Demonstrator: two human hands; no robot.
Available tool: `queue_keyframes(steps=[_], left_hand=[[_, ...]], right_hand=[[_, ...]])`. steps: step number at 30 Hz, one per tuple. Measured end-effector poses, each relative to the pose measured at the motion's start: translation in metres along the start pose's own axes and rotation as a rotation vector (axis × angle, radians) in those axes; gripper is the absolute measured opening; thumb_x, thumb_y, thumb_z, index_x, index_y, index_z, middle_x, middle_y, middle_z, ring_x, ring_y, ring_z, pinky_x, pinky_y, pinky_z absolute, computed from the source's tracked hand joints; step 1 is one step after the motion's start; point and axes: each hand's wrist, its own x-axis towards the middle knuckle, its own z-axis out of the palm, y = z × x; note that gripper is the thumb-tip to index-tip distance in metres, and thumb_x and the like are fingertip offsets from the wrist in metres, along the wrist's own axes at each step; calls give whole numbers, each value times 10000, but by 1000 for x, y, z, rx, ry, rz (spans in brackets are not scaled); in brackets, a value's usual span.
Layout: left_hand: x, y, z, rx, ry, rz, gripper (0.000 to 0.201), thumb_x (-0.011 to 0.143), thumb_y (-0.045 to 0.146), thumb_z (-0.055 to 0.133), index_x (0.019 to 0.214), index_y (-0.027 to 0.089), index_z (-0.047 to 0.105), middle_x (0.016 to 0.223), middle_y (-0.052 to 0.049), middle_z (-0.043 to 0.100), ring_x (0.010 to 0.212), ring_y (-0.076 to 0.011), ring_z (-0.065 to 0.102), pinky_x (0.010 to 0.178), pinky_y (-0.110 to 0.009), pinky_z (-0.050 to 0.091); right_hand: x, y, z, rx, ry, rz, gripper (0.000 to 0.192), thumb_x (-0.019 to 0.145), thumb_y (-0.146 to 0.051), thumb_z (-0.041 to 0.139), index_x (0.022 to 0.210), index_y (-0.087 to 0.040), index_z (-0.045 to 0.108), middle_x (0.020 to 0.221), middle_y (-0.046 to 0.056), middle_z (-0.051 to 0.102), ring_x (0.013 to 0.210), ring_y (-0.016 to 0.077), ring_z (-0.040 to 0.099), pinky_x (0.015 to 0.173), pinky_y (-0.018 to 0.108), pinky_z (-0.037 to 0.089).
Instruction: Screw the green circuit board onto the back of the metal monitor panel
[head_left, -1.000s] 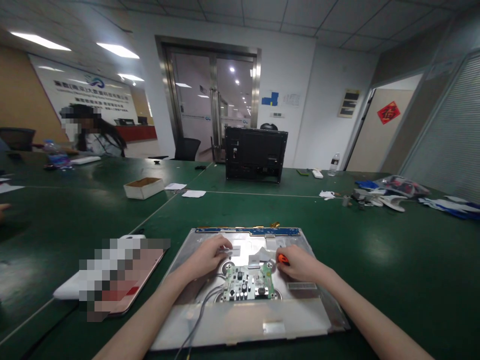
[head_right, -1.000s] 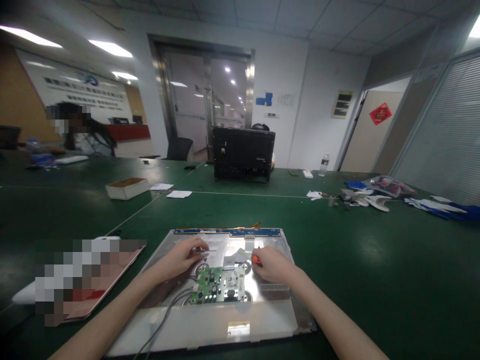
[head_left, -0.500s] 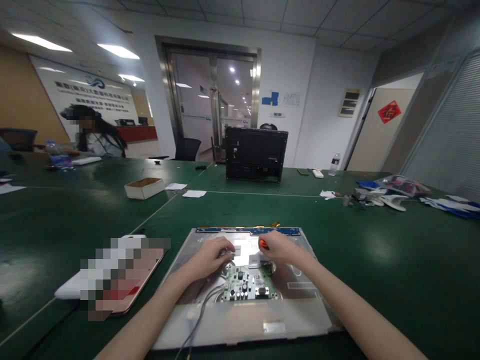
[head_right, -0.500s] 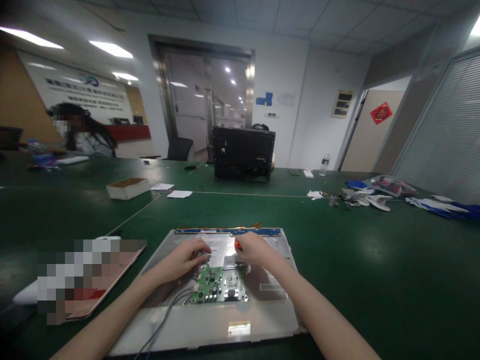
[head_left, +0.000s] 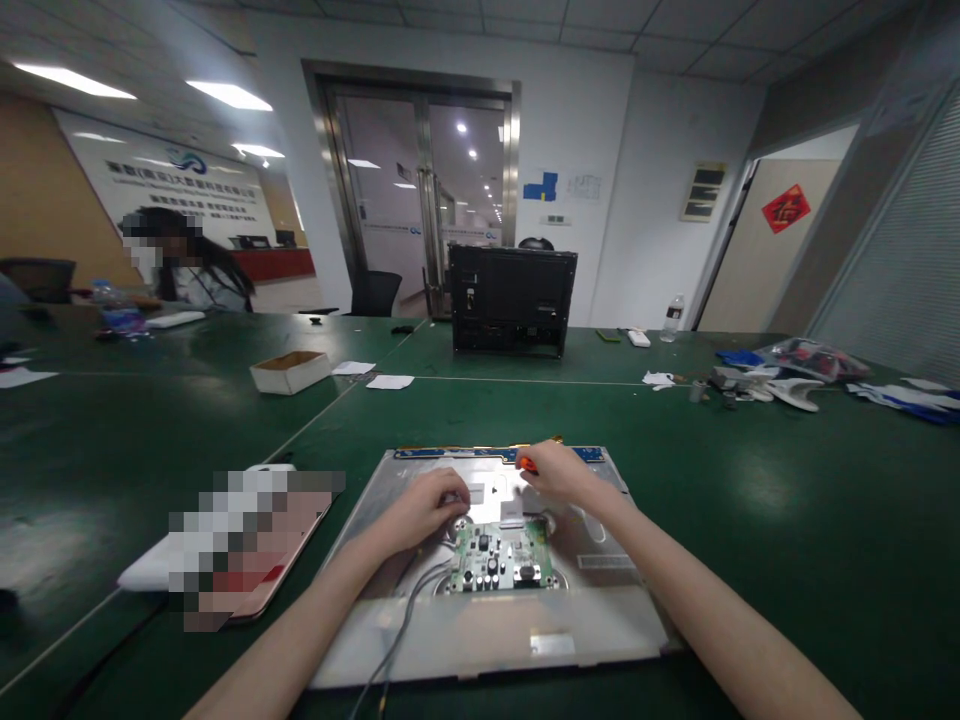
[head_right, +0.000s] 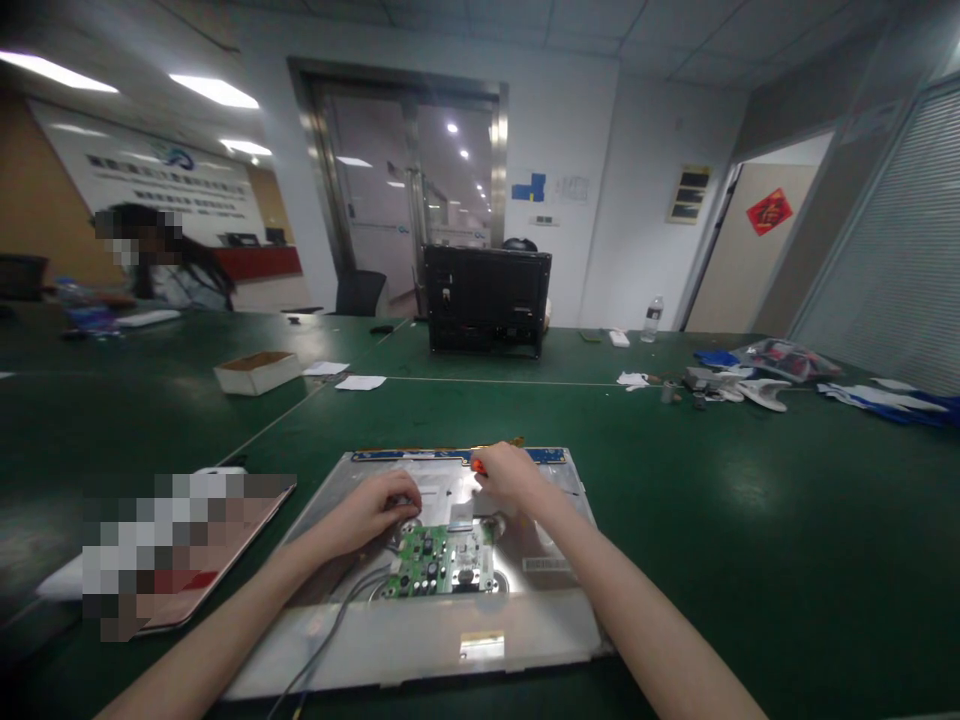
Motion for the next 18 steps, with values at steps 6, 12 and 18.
queue_keyframes(steps=[6,12,18], left_hand=[[0,0,-1,-6,28,-32,99,774,220,548,740,178,631,791,-31,634,759,-188,572,704,-266,415],[-2,0,-3,-10,42,-47,104,780,216,534,743,181,625,783,-25,646,751,-185,582,712,-265,429],[-2,-1,-3,-17,52,-54,91,775,229,546,747,188,622,781,-27,657,759,-190,588,717,-269,445]], right_hand=[[-33,44,-15,-27,-15,123,167,777,-263,612,912,-204,690,928,84,704,855,223,635,656,259,379],[-38,39,0,-35,-13,127,168,807,-238,569,916,-197,690,997,94,697,946,228,620,709,258,386],[-31,29,4,-57,-7,114,174,836,-200,510,851,-165,679,957,124,693,879,231,628,682,269,379]])
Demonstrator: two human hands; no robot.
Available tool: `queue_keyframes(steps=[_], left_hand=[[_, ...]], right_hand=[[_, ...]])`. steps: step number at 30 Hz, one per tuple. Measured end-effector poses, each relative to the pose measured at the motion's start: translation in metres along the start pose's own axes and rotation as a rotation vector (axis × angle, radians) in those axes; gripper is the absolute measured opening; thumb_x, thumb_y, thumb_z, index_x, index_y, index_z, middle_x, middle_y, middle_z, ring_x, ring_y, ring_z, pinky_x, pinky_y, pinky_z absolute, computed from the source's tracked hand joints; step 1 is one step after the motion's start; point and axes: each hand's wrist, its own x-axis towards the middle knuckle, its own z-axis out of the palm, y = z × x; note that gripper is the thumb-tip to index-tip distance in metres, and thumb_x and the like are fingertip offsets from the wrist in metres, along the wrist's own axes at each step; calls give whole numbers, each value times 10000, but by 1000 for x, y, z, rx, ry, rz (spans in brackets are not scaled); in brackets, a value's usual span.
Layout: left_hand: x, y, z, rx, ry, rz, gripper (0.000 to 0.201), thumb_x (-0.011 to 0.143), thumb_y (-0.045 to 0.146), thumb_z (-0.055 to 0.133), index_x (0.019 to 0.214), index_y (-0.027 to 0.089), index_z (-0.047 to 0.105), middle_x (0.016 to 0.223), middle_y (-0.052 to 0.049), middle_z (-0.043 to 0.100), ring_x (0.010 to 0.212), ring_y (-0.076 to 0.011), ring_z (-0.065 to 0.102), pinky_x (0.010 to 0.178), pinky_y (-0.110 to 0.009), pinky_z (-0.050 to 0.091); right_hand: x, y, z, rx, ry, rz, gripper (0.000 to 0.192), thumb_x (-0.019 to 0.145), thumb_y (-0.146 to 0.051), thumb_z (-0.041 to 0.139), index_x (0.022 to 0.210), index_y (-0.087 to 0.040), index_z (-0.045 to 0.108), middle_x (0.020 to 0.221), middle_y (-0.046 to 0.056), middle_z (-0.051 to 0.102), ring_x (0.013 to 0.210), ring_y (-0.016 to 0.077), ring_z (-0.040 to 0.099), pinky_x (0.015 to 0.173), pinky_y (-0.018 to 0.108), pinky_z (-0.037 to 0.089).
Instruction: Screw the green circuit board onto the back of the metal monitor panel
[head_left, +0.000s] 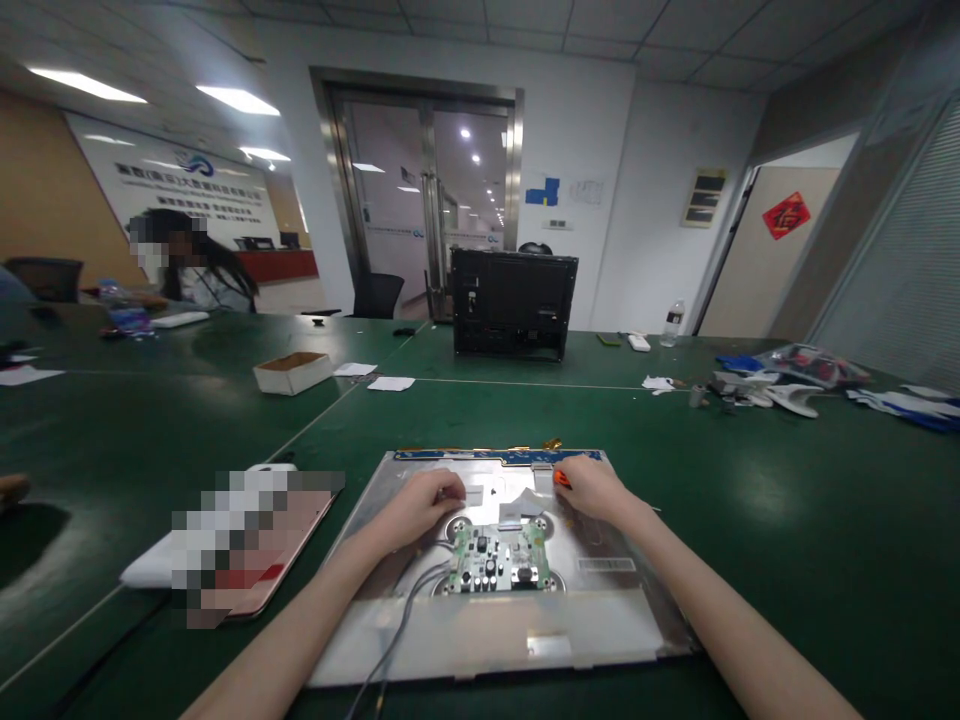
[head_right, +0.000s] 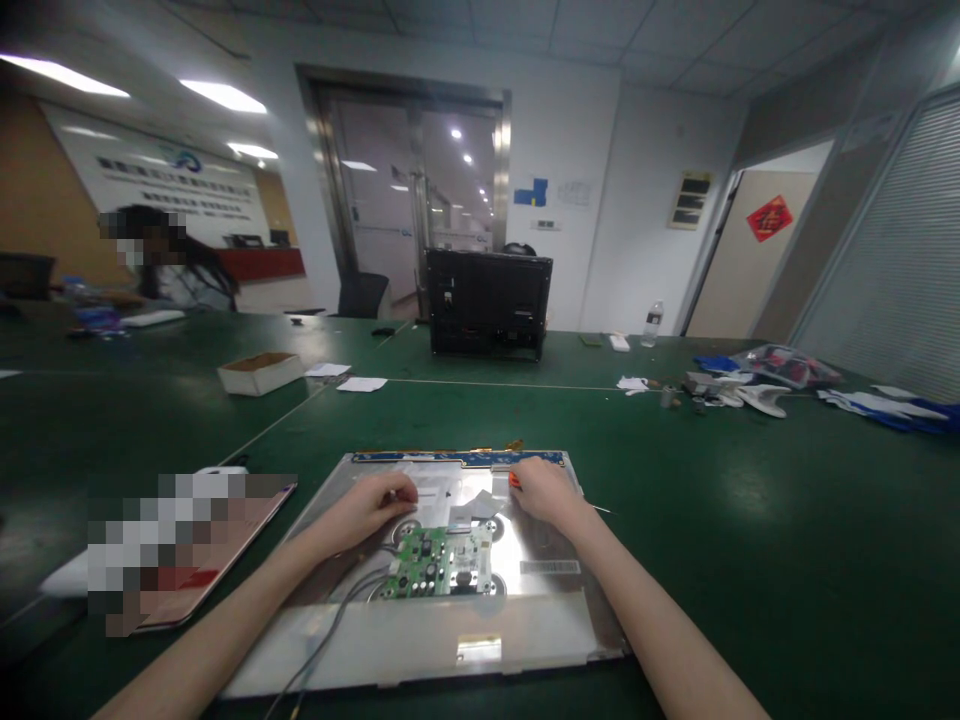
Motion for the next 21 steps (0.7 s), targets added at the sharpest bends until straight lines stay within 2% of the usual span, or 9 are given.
queue_keyframes(steps=[5,10,15,21], left_hand=[[0,-1,2,-11,4,-7,73,762,211,553,750,189,621,786,-25,664,771,-194,597,738,-279,449],[-1,1,1,-37,13,-22,76,749,188,550,763,185,624,813,-25,675,790,-193,607,742,-275,447],[-4,6,-1,-70,0,-34,97,744,210,543,755,178,634,817,-27,673,788,-191,595,716,-270,439],[-6,7,0,-141,-76,-35,137,744,282,557,712,173,634,695,1,631,652,-157,554,609,-238,418]], right_hand=[[15,-34,-3,23,4,-80,166,828,-192,510,840,-196,676,914,86,699,833,199,631,627,245,357],[30,-63,8,68,27,-158,145,829,-242,546,875,-193,675,959,97,700,882,215,626,649,255,370],[26,-66,13,144,83,-176,94,802,-218,590,847,-185,667,912,84,701,846,204,625,665,256,384],[12,-54,-17,348,314,-144,152,858,-193,483,883,-176,632,908,72,685,823,166,606,734,256,415]])
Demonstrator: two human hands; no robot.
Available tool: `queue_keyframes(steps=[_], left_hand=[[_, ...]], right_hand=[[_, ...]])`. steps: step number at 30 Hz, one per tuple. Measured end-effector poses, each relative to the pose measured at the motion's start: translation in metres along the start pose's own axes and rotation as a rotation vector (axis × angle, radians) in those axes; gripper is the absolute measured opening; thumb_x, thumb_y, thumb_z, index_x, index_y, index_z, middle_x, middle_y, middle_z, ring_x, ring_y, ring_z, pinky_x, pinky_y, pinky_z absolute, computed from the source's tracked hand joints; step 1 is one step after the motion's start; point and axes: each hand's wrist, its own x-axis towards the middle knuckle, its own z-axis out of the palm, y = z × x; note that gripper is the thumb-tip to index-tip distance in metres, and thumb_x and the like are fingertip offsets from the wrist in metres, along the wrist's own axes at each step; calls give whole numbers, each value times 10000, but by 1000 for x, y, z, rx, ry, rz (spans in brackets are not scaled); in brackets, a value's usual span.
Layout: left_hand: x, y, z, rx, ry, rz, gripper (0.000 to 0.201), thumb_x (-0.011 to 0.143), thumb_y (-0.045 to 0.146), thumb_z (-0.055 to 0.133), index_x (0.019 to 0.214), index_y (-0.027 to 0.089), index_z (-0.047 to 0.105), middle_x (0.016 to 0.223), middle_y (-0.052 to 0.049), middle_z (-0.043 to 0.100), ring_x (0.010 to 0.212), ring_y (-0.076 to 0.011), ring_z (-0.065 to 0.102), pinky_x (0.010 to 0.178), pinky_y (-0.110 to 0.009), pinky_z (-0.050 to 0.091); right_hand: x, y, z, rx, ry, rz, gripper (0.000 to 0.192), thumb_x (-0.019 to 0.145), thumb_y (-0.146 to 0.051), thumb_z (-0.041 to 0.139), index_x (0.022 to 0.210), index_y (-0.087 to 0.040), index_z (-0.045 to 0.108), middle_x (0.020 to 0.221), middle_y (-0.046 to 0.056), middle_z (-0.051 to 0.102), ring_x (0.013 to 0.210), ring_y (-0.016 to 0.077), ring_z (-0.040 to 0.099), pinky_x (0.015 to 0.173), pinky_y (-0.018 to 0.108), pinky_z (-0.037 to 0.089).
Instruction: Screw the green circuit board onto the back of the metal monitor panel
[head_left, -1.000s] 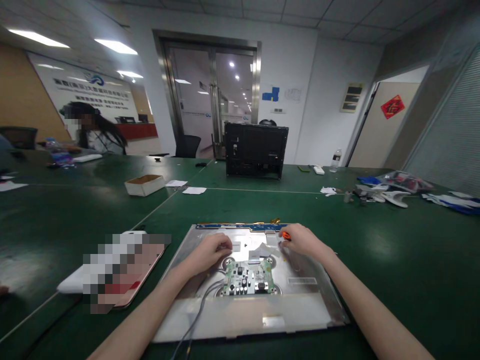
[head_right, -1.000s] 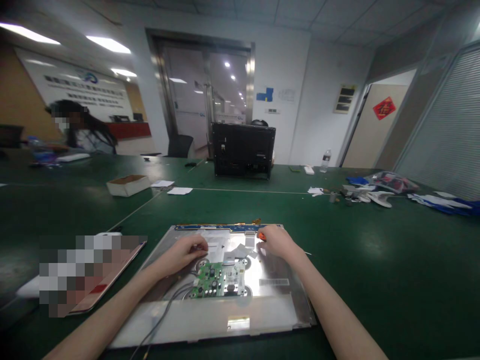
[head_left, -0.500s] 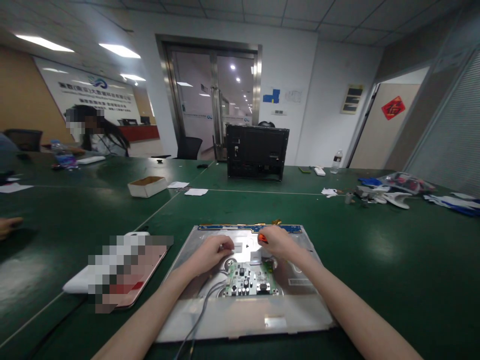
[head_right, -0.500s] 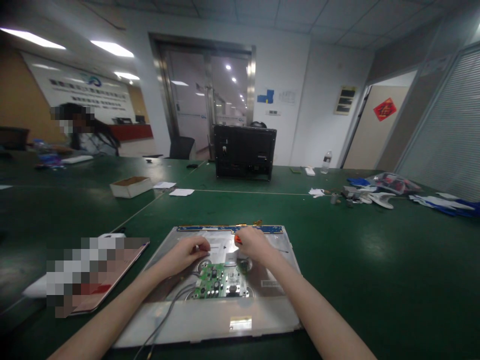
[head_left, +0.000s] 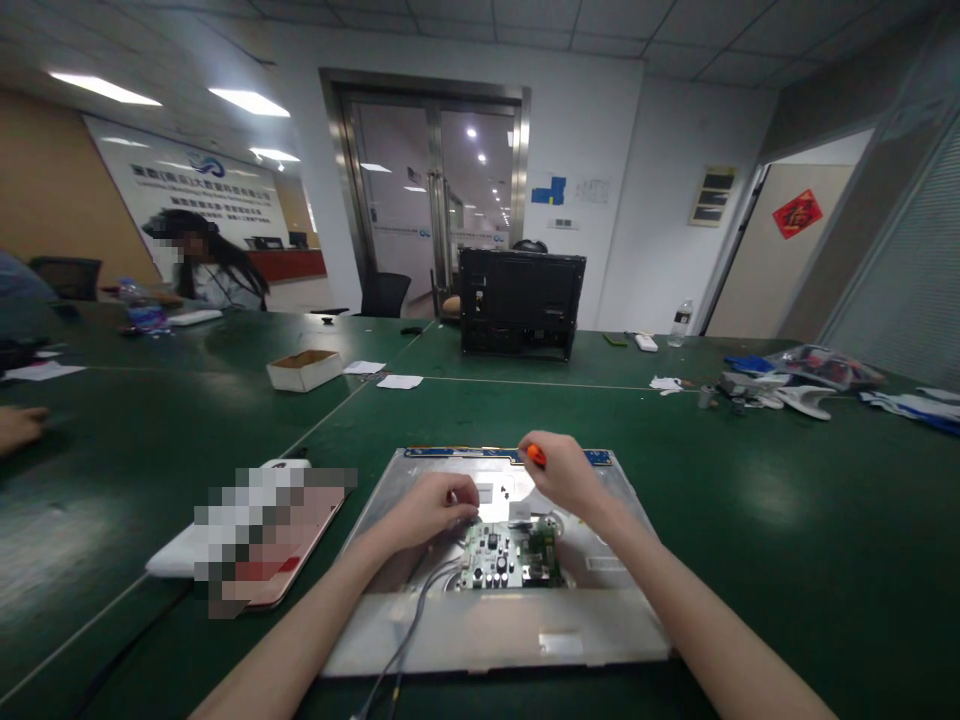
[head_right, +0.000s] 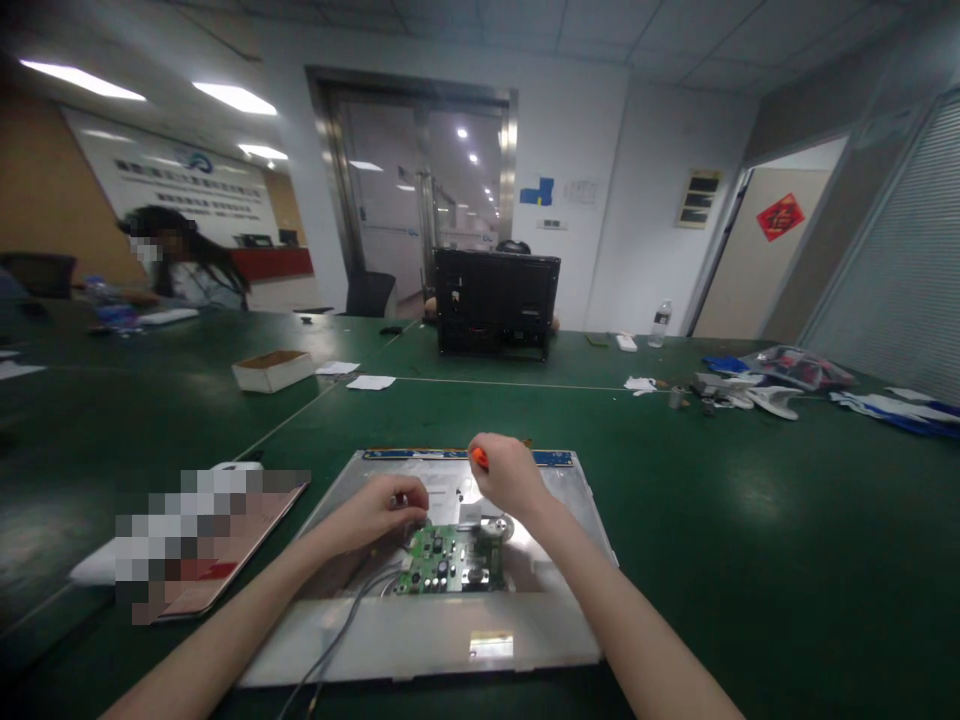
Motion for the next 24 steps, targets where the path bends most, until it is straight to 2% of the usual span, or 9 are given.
queue_keyframes(steps=[2,4,6,8,10,12,15,20,24], left_hand=[[0,-2,4,-36,-13,-6,151,753,292,549,731,168,635,659,9,610,611,-146,535,569,-228,402],[1,-4,9,-76,-15,-14,152,748,296,555,736,164,630,622,18,582,583,-137,514,542,-220,384],[3,-5,14,-106,-6,-22,143,737,292,564,735,163,624,604,25,562,574,-131,499,530,-215,372],[4,-5,18,-123,13,-31,138,736,286,560,746,162,621,599,29,551,571,-128,490,523,-211,363],[5,-5,20,-135,35,-39,137,741,281,553,757,161,618,595,30,543,571,-128,486,518,-210,356],[6,-3,21,-146,50,-42,127,736,272,557,752,161,616,596,30,542,575,-128,488,521,-211,356],[8,-1,23,-159,59,-40,105,725,253,567,729,158,611,610,27,552,580,-128,495,538,-217,364],[14,8,29,-181,52,-30,87,713,231,575,705,155,616,616,24,569,594,-132,509,561,-226,378],[22,18,39,-203,54,-19,84,699,221,579,693,150,623,623,19,578,601,-135,510,571,-231,375]], right_hand=[[0,3,-13,155,109,41,248,899,-294,395,914,-176,613,867,69,684,711,153,604,649,253,438],[0,8,-19,647,212,164,285,847,-406,429,867,-177,597,782,58,681,523,138,557,493,243,410],[-2,17,-18,1066,193,316,328,789,-459,442,817,-172,598,709,54,673,474,134,542,444,231,391],[-7,27,-10,1260,73,479,401,793,-478,376,764,-159,617,613,56,644,495,143,554,452,224,396],[-14,38,0,1291,-15,595,508,824,-504,284,677,-152,620,464,39,552,420,129,473,402,215,336],[-21,47,9,1280,-25,633,559,836,-527,251,595,-160,596,355,-3,414,320,97,296,343,216,206],[-30,56,15,1275,-21,651,566,834,-553,266,552,-173,577,331,-42,311,310,81,155,344,230,108],[-37,63,9,1274,-7,686,548,831,-574,312,560,-179,579,335,-56,289,321,80,134,362,235,91],[-29,64,8,1299,15,734,534,838,-560,285,539,-190,528,302,-79,210,301,79,127,345,226,97]])
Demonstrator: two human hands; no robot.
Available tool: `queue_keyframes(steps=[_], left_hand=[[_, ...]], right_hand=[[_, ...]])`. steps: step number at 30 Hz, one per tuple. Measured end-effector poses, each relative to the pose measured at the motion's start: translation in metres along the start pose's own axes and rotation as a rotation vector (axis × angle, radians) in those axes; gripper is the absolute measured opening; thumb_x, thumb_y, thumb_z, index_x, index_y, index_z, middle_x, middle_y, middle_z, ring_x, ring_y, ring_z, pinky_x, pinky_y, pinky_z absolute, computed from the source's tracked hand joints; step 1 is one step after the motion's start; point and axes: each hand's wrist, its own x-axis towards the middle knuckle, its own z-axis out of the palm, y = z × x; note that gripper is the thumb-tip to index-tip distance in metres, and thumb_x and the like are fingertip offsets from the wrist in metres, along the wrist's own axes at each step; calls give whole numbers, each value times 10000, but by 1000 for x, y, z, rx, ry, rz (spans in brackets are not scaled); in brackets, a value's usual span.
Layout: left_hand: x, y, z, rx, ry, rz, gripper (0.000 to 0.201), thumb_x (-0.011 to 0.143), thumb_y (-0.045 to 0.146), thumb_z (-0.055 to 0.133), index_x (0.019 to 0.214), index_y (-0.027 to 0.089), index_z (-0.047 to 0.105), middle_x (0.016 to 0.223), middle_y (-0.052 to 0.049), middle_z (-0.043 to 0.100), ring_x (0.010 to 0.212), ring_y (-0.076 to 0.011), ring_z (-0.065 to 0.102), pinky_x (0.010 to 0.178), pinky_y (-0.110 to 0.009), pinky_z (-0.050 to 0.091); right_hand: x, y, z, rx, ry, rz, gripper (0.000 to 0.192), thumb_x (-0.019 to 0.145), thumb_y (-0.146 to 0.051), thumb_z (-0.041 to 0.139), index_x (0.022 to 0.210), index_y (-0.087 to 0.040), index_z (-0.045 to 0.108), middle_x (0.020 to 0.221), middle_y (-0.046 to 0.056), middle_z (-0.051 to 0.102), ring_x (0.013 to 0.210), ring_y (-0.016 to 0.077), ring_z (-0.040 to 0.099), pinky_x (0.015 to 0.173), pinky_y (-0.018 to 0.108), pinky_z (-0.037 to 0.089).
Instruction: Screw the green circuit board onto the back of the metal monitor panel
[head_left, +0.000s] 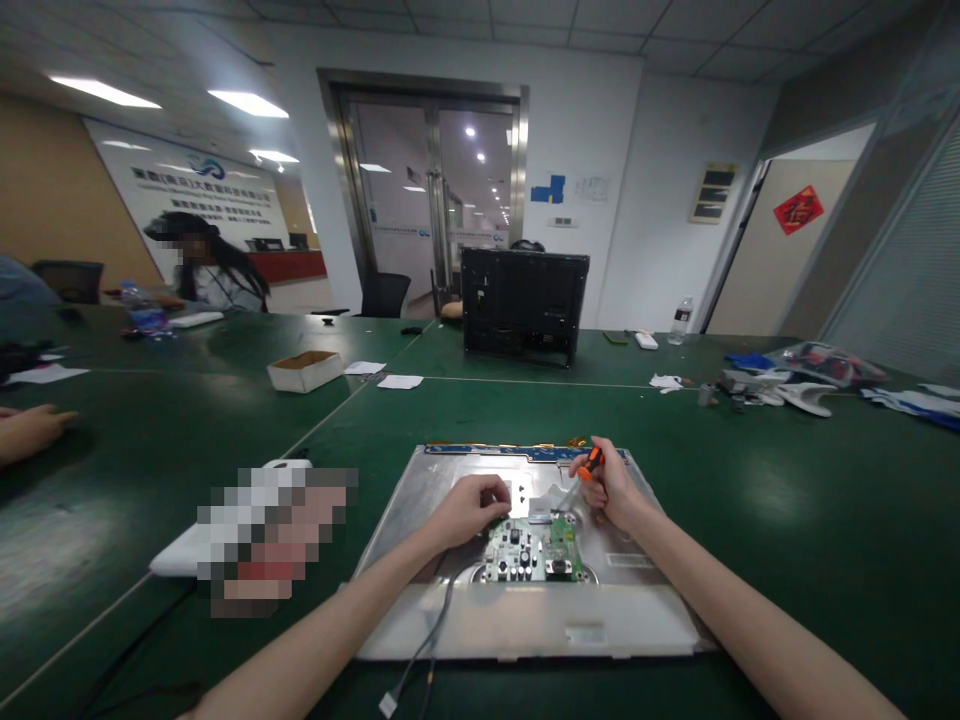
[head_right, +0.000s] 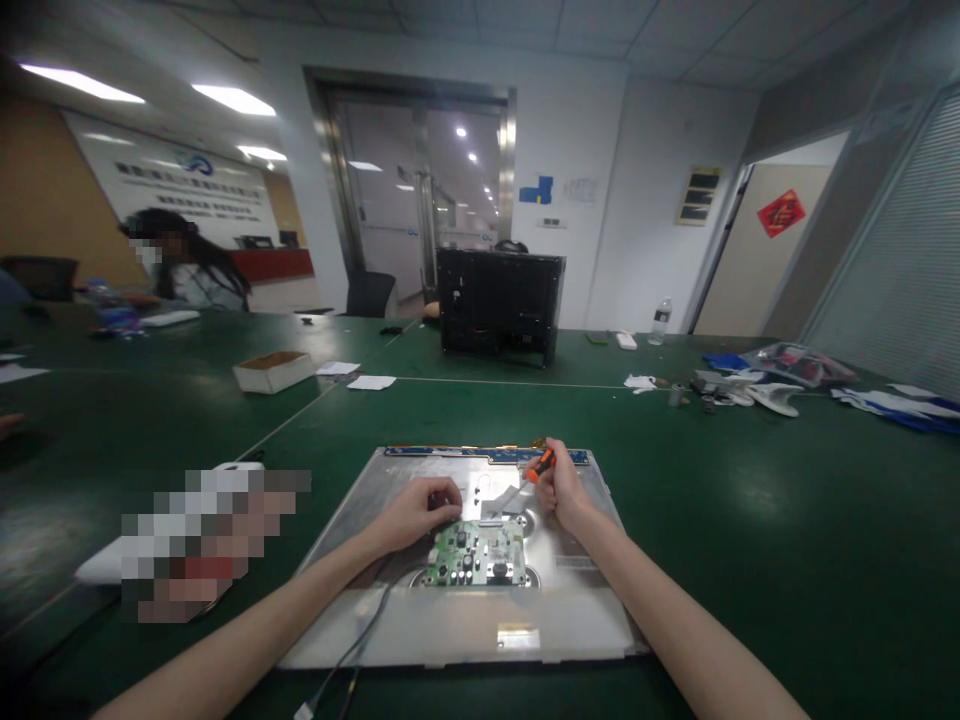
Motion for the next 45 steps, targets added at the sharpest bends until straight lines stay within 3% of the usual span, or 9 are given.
queue_keyframes(steps=[4,8,15,22,33,45], left_hand=[[6,5,11,-27,-1,8,68,685,198,574,698,150,620,646,17,589,618,-134,511,582,-229,371],[10,7,8,-67,-35,12,72,697,189,563,733,150,610,676,16,592,621,-125,513,582,-221,379],[10,4,-11,-131,-227,38,83,680,198,627,746,150,611,677,15,610,640,-132,548,596,-224,427],[1,-6,-7,-123,-188,41,79,713,210,623,751,143,609,629,26,565,592,-119,499,551,-216,375],[-1,4,-10,-41,-154,65,26,682,167,648,694,152,666,622,20,582,613,-128,507,597,-223,380],[-3,9,-13,-44,-184,67,84,768,201,600,785,156,669,680,15,625,628,-126,540,605,-220,408]], right_hand=[[13,-3,17,71,6,-8,516,818,-555,286,537,-190,518,298,-91,203,288,71,130,326,210,101],[20,-4,31,148,-10,-62,525,775,-611,344,521,-187,524,284,-91,209,278,63,144,314,198,113],[19,-1,21,232,-12,-130,501,728,-609,452,532,-165,574,286,-79,284,265,41,143,307,190,81],[18,3,18,270,-11,-178,477,720,-589,490,542,-157,587,302,-80,311,264,32,143,299,185,69],[11,7,22,253,13,-223,479,672,-612,555,538,-155,602,359,-61,408,270,26,196,296,185,89],[10,7,25,250,5,-237,475,676,-616,556,547,-161,596,365,-68,384,279,33,218,310,189,92]])
